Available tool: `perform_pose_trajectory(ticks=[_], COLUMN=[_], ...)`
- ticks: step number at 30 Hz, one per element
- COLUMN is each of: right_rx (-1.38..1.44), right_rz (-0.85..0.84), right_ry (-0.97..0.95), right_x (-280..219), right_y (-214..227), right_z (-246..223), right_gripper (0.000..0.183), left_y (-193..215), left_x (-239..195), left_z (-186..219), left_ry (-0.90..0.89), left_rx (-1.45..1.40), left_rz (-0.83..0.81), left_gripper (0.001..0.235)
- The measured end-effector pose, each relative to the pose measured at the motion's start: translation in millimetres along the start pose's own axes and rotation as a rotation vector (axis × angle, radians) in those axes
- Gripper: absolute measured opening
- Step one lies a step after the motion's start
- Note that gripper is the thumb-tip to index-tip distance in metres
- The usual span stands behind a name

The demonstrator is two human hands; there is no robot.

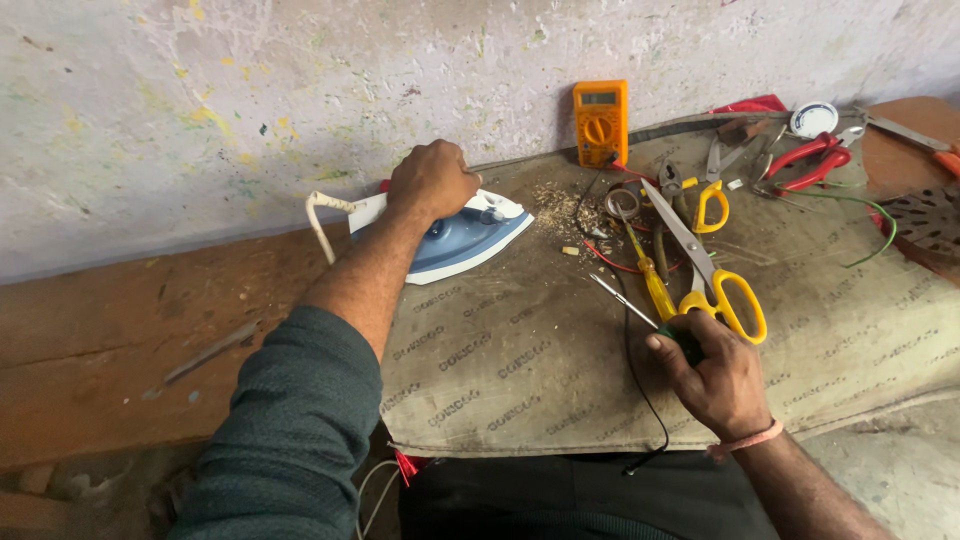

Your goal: The person repairs an iron by opening its casing, using a screwdriver to manipulate internal components and wires, and then reassembling the iron while testing the power cord connection.

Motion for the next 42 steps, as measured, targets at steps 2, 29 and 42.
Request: perform_pose_trajectory(ticks=[2, 29, 42], right_rx=[0.007, -0.016, 0.003], right_rz=[0.0, 0.002, -0.004], right_ry=[-0.002, 0.02, 0.021], right_x=[0.0, 1.9, 1.6], right_y=[-0.7, 0.0, 0.8], right_z=[0.4, -2.0, 0.1], right_gripper=[0.032, 0.033, 0.033], left_y=[1.7, 11.2, 9.0], left_x=[-5.3, -9.9, 10.3], left_z=[-0.9, 23.8, 7.3], left_ry=[-0.026, 0.238, 0.099], left_rx=[-0.002, 0.13, 0.043], left_rz=[-0.048, -0.137, -0.303], left_gripper=[0.047, 0.071, 0.084])
Point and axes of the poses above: each hand's wrist, its own x-axis towards the middle knuckle, its own y-axis out of the back of the hand, z = x × y, the point moved 5 cm from there along x, towards the middle knuckle, and after that the axes turned 7 degrees about y, right-handed, at the moved point
